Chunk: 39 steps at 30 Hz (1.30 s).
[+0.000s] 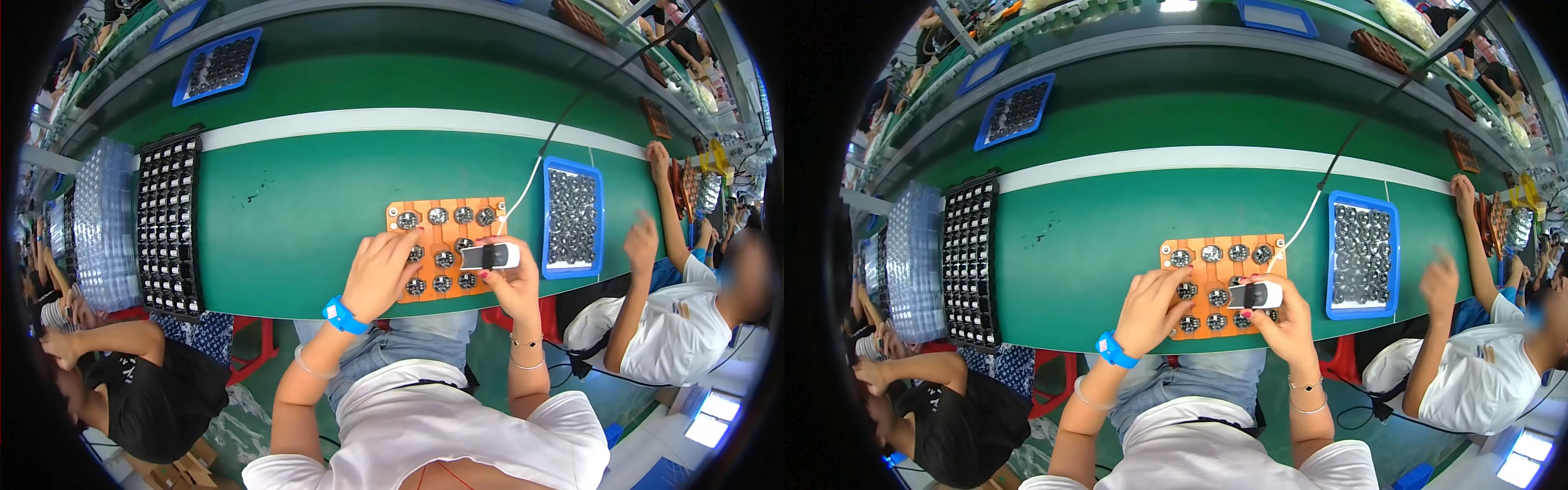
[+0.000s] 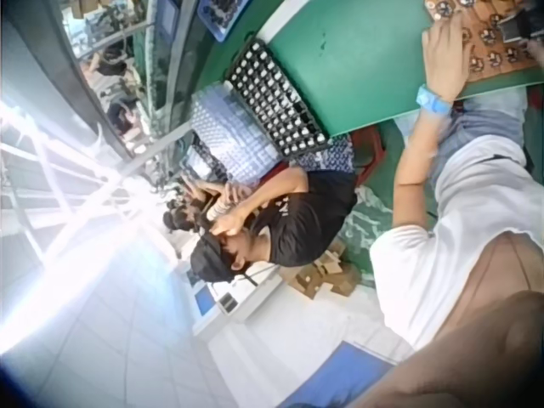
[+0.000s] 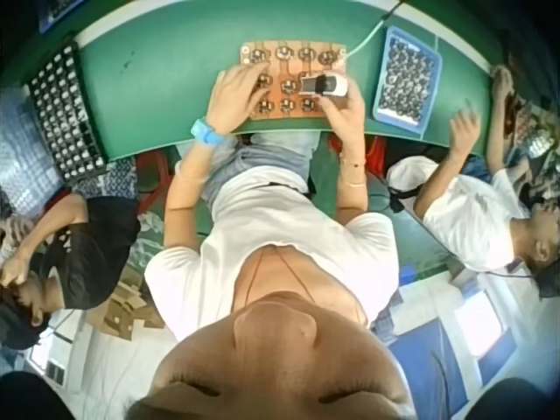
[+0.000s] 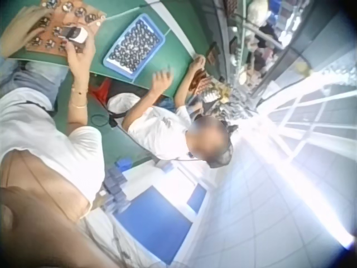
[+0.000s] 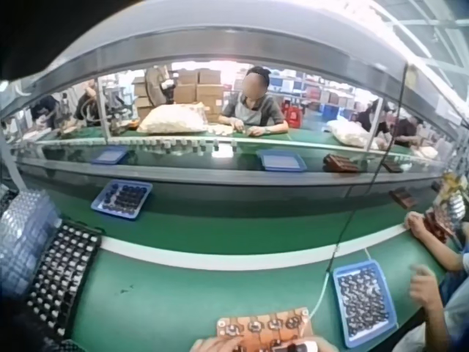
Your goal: Inspecting small electronic components with a handheld testing tool and moving them from a tray to a board.
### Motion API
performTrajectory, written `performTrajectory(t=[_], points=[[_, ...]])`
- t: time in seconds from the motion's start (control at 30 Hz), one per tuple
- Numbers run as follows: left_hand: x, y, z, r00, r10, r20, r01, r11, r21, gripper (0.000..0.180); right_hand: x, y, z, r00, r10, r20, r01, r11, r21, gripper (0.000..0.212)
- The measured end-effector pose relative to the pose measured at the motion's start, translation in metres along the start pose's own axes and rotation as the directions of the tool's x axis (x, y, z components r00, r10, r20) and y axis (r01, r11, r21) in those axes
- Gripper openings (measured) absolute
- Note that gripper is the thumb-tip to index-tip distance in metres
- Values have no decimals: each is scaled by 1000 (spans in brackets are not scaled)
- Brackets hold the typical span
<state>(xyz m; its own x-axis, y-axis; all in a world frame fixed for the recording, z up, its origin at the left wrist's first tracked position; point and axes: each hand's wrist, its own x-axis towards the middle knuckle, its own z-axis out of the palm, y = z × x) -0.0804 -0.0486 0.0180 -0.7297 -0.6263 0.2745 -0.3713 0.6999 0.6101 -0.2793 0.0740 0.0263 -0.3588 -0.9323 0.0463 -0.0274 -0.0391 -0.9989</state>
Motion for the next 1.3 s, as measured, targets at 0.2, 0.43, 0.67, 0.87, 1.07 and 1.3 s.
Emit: performTrajectory(t=[0.2,0.43,0.67,0.87,1.07,1.3], points=[[2,6,-3,999,-22,-32,16,988,-156,46,15,-13,23,985,-89,145,136,924,-357,43],[5,18,-7,997,4,-75,-24,963,-268,48,17,-14,30,956,-206,210,271,893,-360,43],[4,18,-8,996,-8,-91,-17,962,-272,51,11,-13,30,971,-157,180,211,915,-343,41],[0,7,0,998,-41,-43,35,990,-133,51,0,-2,18,998,-15,-68,16,1000,15,44],[-31,8,-3,999,25,-29,-28,997,-75,37,-5,-4,14,987,-131,91,149,962,-230,43],[-35,12,-2,999,-32,38,41,956,-289,34,-7,-12,27,937,-133,324,261,882,-392,40]])
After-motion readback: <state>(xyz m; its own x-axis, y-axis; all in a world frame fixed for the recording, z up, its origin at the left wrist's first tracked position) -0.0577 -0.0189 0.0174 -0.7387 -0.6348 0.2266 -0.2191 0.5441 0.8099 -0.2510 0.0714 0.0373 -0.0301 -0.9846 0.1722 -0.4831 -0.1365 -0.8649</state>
